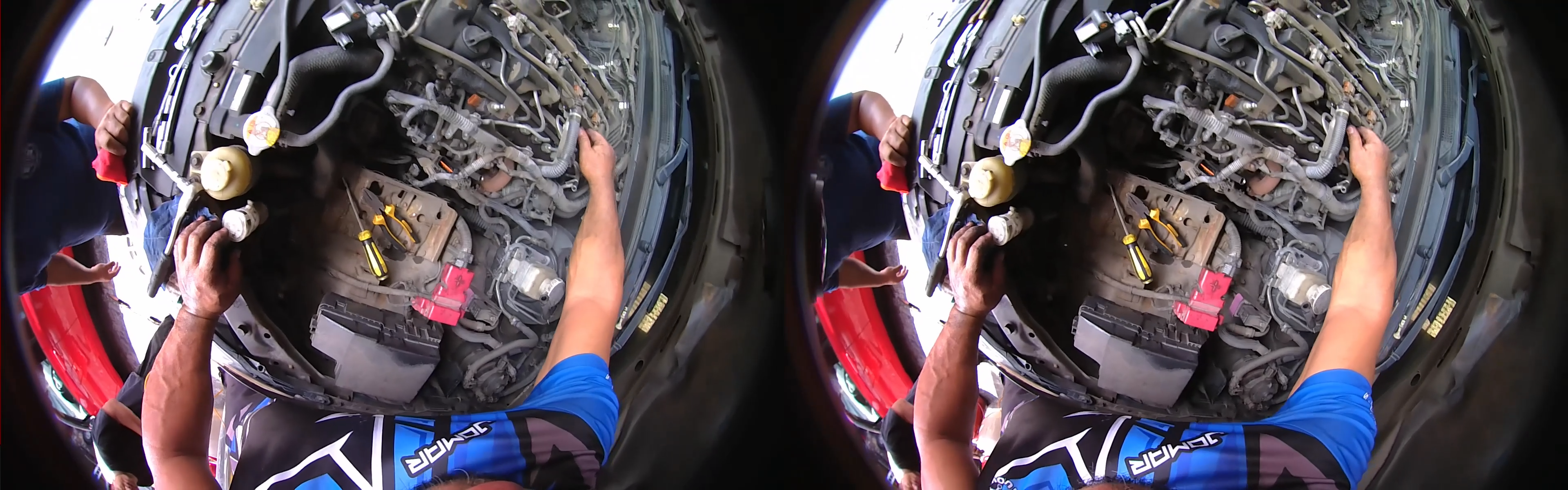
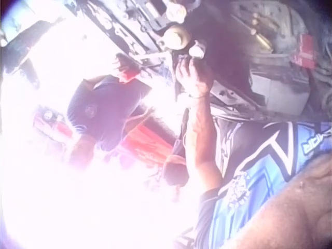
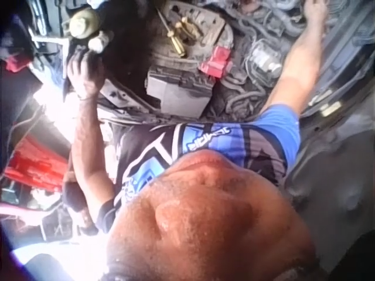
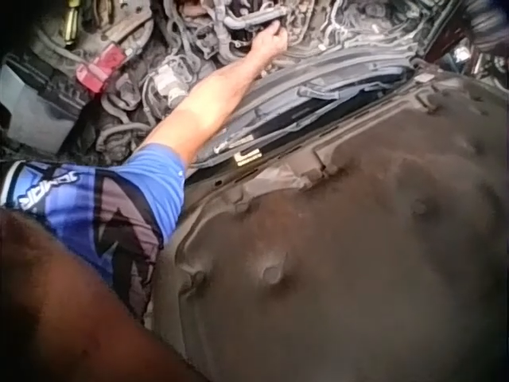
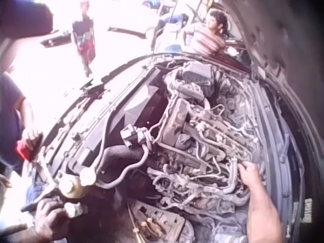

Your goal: Manually repairing or maintaining components within a car engine bay using hand tools.

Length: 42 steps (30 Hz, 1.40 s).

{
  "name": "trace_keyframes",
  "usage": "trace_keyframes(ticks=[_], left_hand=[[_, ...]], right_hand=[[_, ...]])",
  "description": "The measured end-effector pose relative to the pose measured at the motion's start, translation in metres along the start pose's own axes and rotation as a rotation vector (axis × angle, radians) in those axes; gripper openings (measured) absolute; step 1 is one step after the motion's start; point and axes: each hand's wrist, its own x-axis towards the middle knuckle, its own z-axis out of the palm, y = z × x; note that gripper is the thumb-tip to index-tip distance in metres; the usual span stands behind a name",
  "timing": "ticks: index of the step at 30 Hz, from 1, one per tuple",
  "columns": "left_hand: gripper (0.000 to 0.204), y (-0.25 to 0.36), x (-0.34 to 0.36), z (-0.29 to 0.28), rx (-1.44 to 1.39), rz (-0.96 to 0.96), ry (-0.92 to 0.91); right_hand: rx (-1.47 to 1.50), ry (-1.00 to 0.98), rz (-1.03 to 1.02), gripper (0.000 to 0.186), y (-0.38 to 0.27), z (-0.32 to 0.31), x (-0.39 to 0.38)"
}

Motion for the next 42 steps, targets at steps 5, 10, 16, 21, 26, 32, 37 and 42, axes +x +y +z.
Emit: trace_keyframes(ticks=[5,10,16,21,26,32,37,42], left_hand=[[0.04,0.002,0.009,0.002,-0.054,0.047,0.044],[0.04,0.003,0.001,0.002,-0.003,0.015,0.055],[0.043,0.006,0.003,-0.002,0.013,0.021,0.057],[0.041,0.006,0.004,0.0,-0.001,0.016,0.041],[0.04,0.006,0.011,0.003,0.007,0.026,0.005],[0.039,0.007,0.006,0.003,0.022,0.002,-0.035],[0.039,0.01,0.005,0.007,0.017,0.008,-0.034],[0.038,0.011,0.005,0.004,0.005,0.001,-0.034]], right_hand=[[-0.063,0.256,0.177,0.038,0.029,0.012,0.002],[-0.18,0.238,0.251,0.035,0.026,0.029,0.003],[-0.155,0.256,0.155,0.032,0.025,0.028,0.014],[-0.144,0.205,0.121,0.031,0.029,0.022,0.024],[-0.298,0.113,0.189,0.039,0.042,0.017,0.052],[0.046,0.157,0.173,0.037,0.022,0.006,0.05],[0.299,-0.2,0.086,0.023,0.04,-0.014,0.029],[-0.06,-0.207,-0.054,0.03,0.033,-0.026,0.02]])
